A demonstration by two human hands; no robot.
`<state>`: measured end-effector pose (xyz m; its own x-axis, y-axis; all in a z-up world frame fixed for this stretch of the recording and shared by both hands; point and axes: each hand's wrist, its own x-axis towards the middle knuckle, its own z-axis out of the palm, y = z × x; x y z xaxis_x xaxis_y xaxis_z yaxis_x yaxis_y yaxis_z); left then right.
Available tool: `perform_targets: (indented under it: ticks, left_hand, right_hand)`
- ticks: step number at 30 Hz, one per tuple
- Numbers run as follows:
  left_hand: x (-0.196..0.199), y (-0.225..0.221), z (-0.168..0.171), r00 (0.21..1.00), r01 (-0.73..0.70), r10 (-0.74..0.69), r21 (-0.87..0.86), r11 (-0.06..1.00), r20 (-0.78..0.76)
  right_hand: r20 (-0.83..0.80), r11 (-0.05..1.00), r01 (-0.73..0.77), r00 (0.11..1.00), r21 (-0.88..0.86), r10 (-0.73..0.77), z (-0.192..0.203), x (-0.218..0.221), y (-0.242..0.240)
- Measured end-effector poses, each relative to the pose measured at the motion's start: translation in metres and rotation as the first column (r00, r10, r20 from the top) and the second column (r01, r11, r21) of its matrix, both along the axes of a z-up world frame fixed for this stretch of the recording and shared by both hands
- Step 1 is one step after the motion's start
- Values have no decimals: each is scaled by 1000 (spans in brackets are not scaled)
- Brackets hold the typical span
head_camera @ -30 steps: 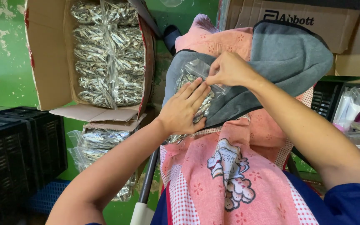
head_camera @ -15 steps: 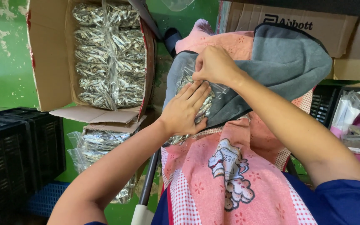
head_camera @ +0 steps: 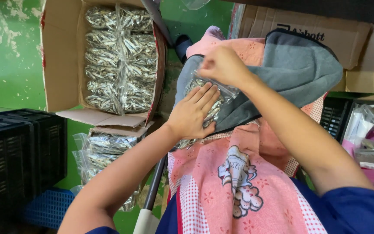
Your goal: The person packages small dried fish by placing them into plastic bags and using a heat sealer to seal the bags.
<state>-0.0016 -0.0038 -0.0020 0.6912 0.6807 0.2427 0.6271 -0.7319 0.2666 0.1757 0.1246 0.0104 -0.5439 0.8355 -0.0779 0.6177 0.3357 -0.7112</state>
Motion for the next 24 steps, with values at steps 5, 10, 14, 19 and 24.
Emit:
perform_targets:
  ticks: [5, 10, 14, 19, 24]
  left_hand:
    - [-2, -10, 15, 994, -111, 110, 46, 993, 15]
    - [-9, -20, 46, 862, -313, 398, -286, 906, 315]
    - [-29, -5, 41, 625, -17, 654, -830, 557, 426]
    - [19, 23, 139, 193, 664, 702, -618, 421, 686]
    - [91, 93, 190, -93, 904, 678, -223, 364, 729]
  right_hand:
    - [-150, 876, 26, 982, -481, -111, 12, 73, -54]
    - [-225, 899, 122, 946, -420, -233, 61, 84, -94]
    - [-446, 919, 256, 814, -300, -372, 124, 116, -102]
    - [-796, 870, 344, 380, -352, -472, 193, 162, -85]
    - [-520, 742, 665, 605, -88, -603, 280, 204, -49]
